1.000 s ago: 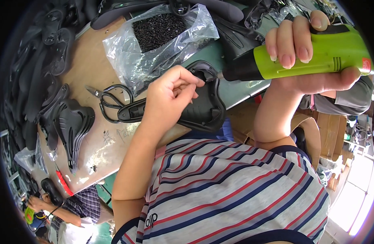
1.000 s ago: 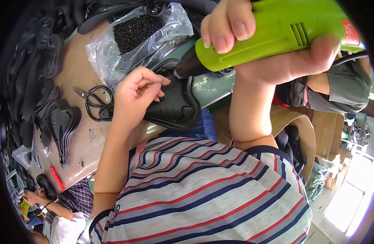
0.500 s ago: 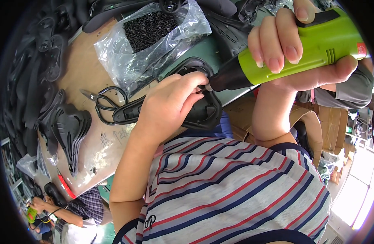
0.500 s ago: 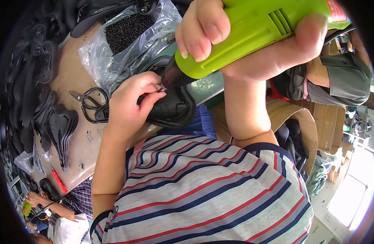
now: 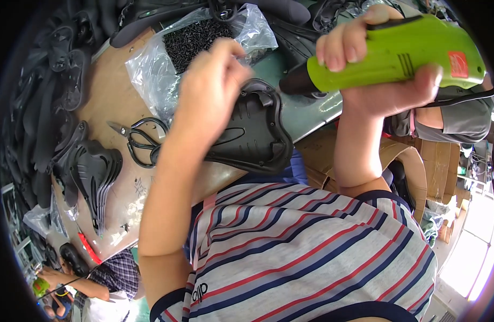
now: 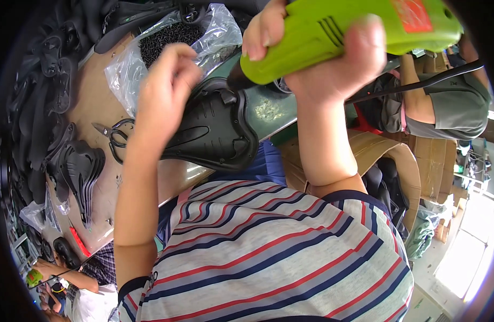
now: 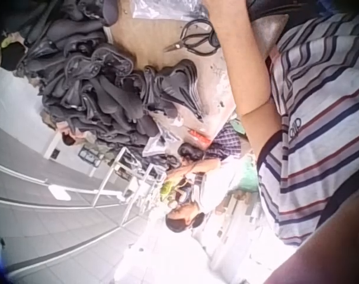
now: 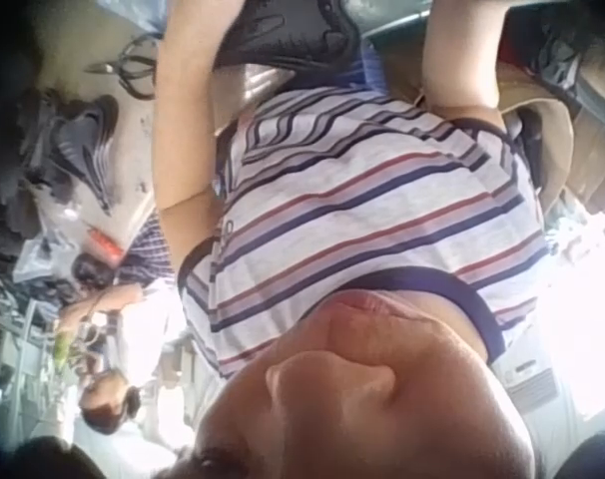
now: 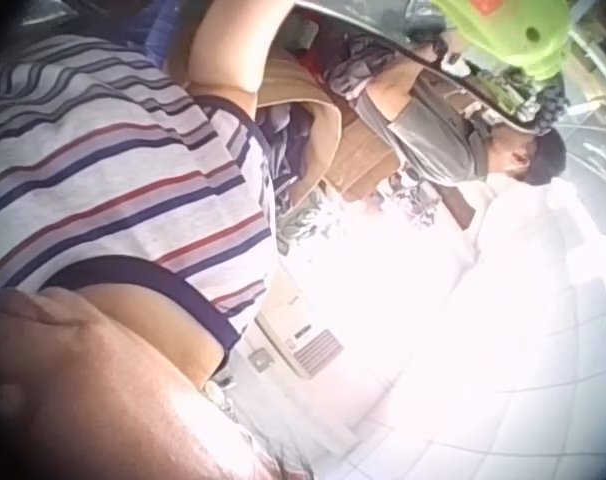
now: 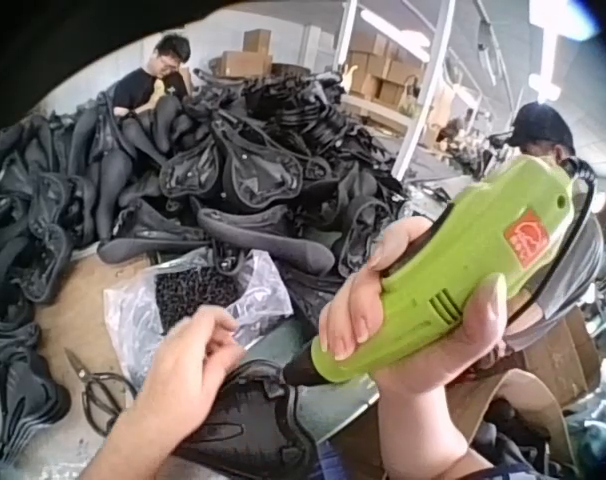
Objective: Assemble bicycle saddles by securing the plastic shell to the padding using an electric screwdriver.
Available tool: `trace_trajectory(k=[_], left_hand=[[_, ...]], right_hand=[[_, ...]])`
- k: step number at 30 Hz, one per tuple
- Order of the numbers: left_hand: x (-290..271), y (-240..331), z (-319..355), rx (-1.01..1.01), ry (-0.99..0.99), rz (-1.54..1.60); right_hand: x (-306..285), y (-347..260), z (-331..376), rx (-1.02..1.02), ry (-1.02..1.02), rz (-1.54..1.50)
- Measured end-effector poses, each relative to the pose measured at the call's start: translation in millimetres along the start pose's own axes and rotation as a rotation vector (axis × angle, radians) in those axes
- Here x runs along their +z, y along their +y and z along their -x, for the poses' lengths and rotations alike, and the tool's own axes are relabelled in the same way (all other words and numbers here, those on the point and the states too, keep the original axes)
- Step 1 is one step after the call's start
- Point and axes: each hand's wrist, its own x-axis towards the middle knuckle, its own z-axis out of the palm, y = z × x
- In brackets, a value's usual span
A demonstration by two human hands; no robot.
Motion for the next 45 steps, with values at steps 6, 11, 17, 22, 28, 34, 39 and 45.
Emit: trace_trajectory(k=[6, 11, 17, 22, 28, 34, 39, 45], left_hand=[[-14, -97, -44, -0.111, -0.124, -0.497], [-16, -94, -45, -0.270, -0.088, -0.292], [-7, -22, -1, -0.208, -0.039, 0.477], [25, -2, 57, -0.332, -0.419, 0.645], [24, -8, 45, -0.537, -0.447, 0.860], [29, -12, 51, -0.522, -0.420, 0.771], [32, -11, 50, -0.516, -0.414, 0.759], [32, -10, 49, -0.505, -0.423, 0.732]], right_hand=[[23, 12, -10, 0.191, 0.331, 0.171], [26, 14, -11, 0.238, 0.284, 0.125], [35, 16, -10, 0.306, 0.322, 0.161], [42, 10, -11, 0.354, 0.380, 0.183], [40, 14, -11, 0.312, 0.328, 0.074], [60, 7, -18, 0.412, 0.503, 0.235], [23, 24, -6, 0.326, 0.278, 0.092], [26, 22, -6, 0.293, 0.251, 0.144]])
